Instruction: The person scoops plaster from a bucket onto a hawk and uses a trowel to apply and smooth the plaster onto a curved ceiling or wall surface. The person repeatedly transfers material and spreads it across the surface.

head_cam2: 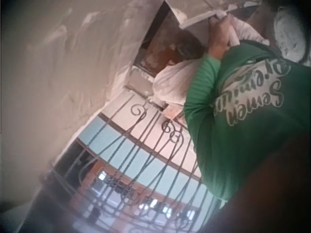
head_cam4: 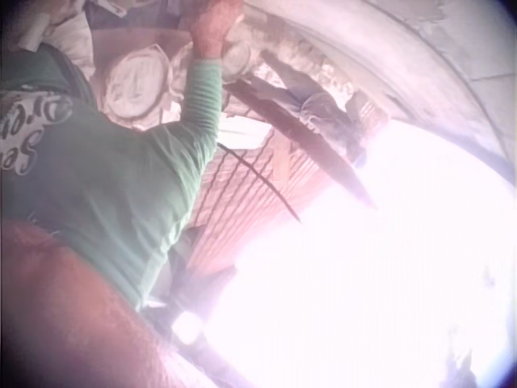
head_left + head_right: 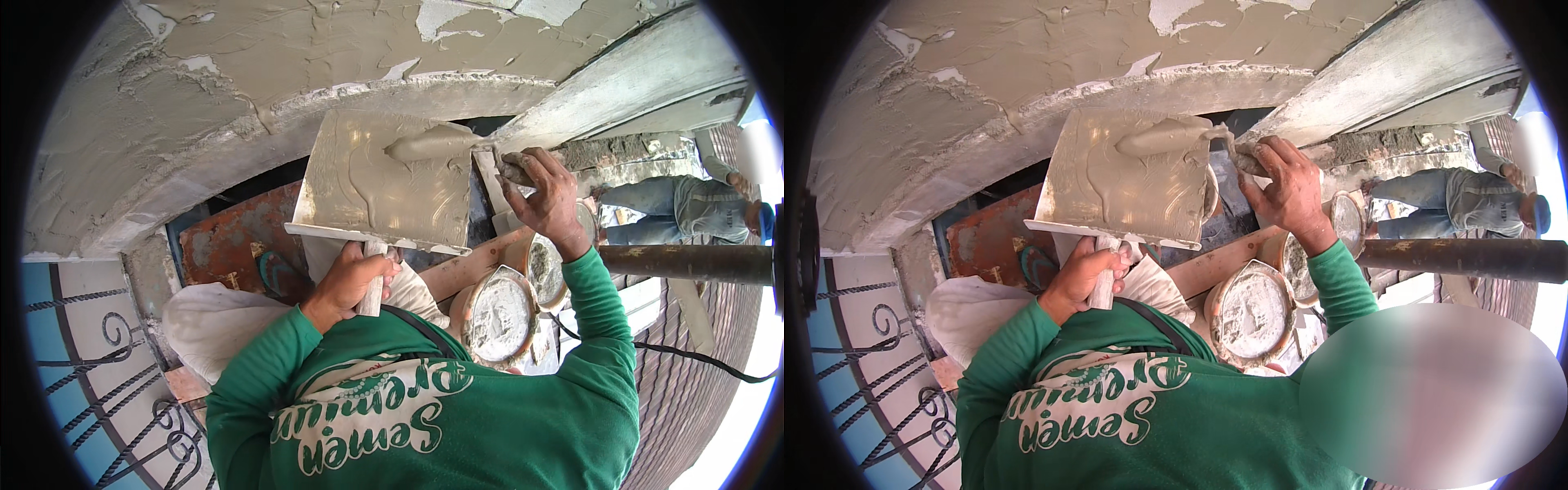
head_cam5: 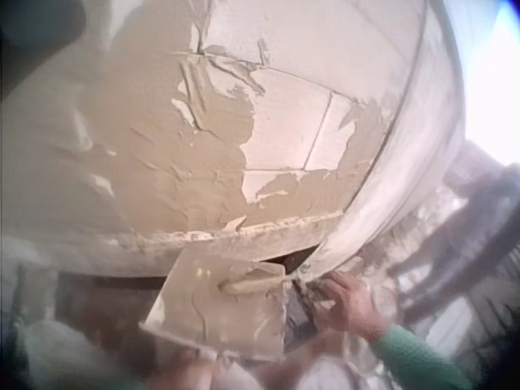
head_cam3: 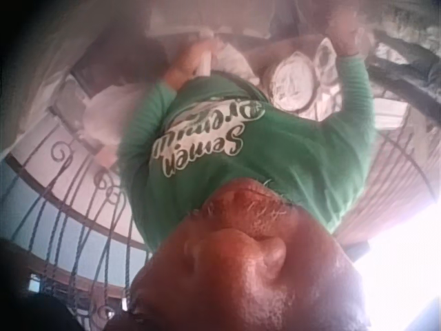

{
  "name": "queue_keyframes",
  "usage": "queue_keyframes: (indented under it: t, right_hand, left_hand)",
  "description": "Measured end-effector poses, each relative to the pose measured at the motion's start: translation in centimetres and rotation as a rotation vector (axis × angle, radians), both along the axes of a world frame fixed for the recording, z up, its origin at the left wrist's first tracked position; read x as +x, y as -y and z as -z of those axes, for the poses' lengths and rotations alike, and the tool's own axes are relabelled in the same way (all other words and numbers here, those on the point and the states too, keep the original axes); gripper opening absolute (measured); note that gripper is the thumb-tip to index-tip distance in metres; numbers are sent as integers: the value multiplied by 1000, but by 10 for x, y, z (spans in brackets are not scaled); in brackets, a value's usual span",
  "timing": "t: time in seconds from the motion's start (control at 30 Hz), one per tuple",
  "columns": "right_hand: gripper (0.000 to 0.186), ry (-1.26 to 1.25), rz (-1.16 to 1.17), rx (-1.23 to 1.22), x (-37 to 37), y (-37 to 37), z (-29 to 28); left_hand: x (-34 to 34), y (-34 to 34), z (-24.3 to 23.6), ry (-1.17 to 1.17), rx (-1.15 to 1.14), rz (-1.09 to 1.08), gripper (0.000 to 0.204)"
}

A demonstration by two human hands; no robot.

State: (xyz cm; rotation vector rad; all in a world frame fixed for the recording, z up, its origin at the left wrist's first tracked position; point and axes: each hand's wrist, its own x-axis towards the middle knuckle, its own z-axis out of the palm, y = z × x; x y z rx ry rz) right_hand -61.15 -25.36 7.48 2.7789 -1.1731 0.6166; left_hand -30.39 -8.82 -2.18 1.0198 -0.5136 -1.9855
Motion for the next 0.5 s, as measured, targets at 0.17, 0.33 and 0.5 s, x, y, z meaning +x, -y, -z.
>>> queue_keyframes:
  t: [0.17,0.33,0.5]
  right_hand:
    - [50,62,50,-137,21,-7,48]
    - [45,13,-57,-36,31,10,53]
    - [36,40,-183,-60,36,32,50]
  left_hand:
    - [18,-14,-23,-126,-33,-46,32]
    - [37,-38,-33,-215,-119,-105,40]
    - [51,-64,-33,-224,-142,-189,55]
